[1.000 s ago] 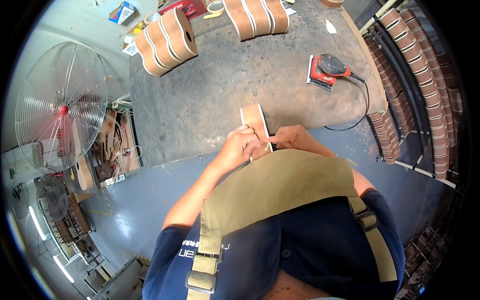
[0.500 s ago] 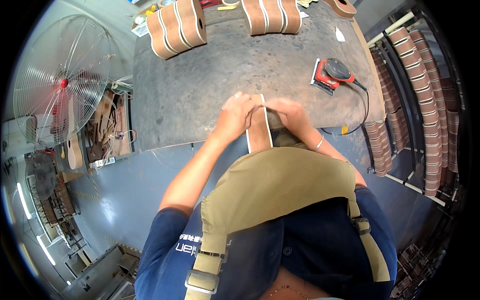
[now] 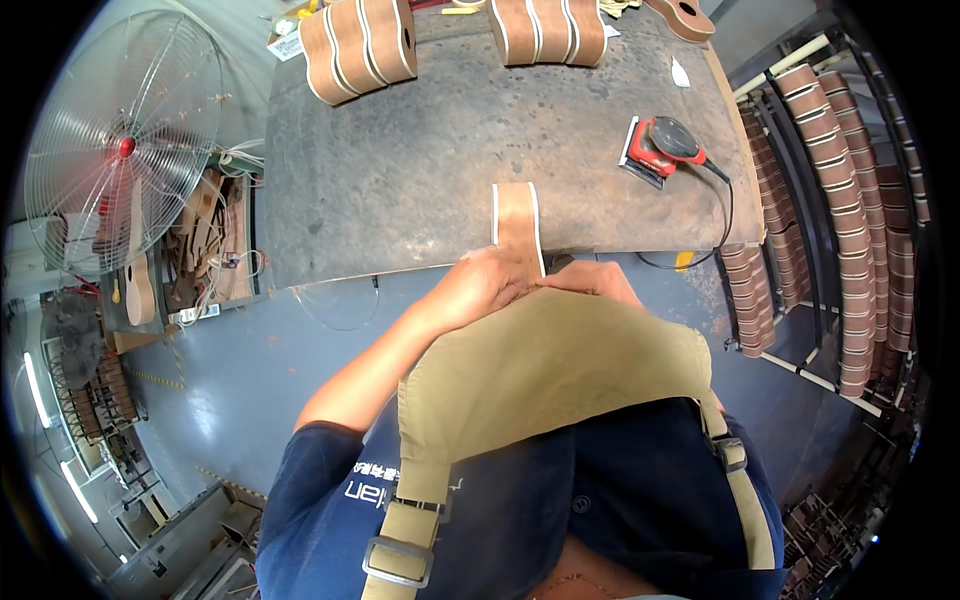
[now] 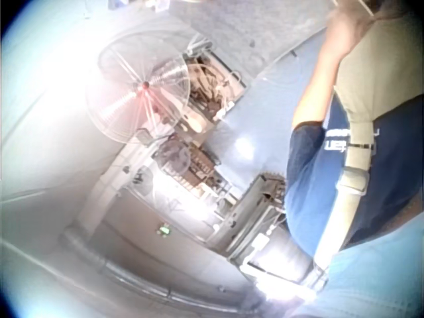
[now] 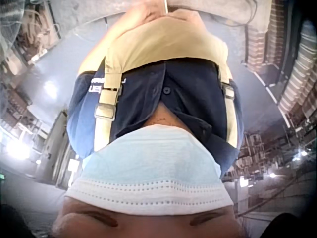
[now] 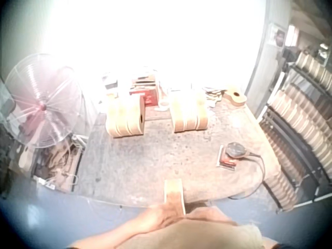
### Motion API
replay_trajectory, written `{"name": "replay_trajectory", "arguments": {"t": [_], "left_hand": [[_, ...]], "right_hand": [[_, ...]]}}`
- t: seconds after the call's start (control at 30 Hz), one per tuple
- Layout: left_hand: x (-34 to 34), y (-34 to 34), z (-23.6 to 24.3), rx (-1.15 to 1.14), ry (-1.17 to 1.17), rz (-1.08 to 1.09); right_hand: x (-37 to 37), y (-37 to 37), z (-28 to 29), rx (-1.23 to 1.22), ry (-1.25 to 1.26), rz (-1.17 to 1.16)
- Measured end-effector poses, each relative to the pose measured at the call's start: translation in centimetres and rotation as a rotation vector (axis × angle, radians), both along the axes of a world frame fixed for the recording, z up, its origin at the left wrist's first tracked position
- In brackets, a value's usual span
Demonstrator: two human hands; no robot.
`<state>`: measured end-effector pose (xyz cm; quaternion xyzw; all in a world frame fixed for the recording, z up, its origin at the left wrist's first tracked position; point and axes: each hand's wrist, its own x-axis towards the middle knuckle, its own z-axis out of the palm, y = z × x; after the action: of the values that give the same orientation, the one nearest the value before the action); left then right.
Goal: The person scrapes and inspects the binding on wooden ukulele bodies using a scraper and their hands. They pick up multiple bodies from a workbench, clean the edges with the tool, and wipe the surfaces.
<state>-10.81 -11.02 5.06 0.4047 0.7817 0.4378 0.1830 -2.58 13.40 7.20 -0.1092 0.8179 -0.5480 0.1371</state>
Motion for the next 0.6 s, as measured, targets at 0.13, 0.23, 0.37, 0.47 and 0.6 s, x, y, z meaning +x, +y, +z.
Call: {"name": "replay_trajectory", "arguments": {"t": [0.13,0.23,0.37,0.47,0.6], "left_hand": [[-1.6,-0.4,1.3,-0.210,-0.162,-0.161],[-5.3,0.6,1.6,-0.197,0.177,-0.218],[-7.7,2.8,-2.1,-0.166,0.915,-0.231],[-8.3,2.8,-1.7,-0.298,0.863,-0.450],[-8.1,-1.6,-1.8,-0.317,0.636,-0.257]], "right_hand": [[0.8,-0.2,0.3,-0.015,0.035,0.066],[2.5,0.4,0.0,0.042,0.063,-0.014],[5.1,-0.5,-2.7,-0.008,-0.064,-0.372],[6.0,-1.2,-3.7,-0.118,-0.039,-0.640],[6.0,-0.7,-4.6,-0.162,0.102,-0.761]]}}
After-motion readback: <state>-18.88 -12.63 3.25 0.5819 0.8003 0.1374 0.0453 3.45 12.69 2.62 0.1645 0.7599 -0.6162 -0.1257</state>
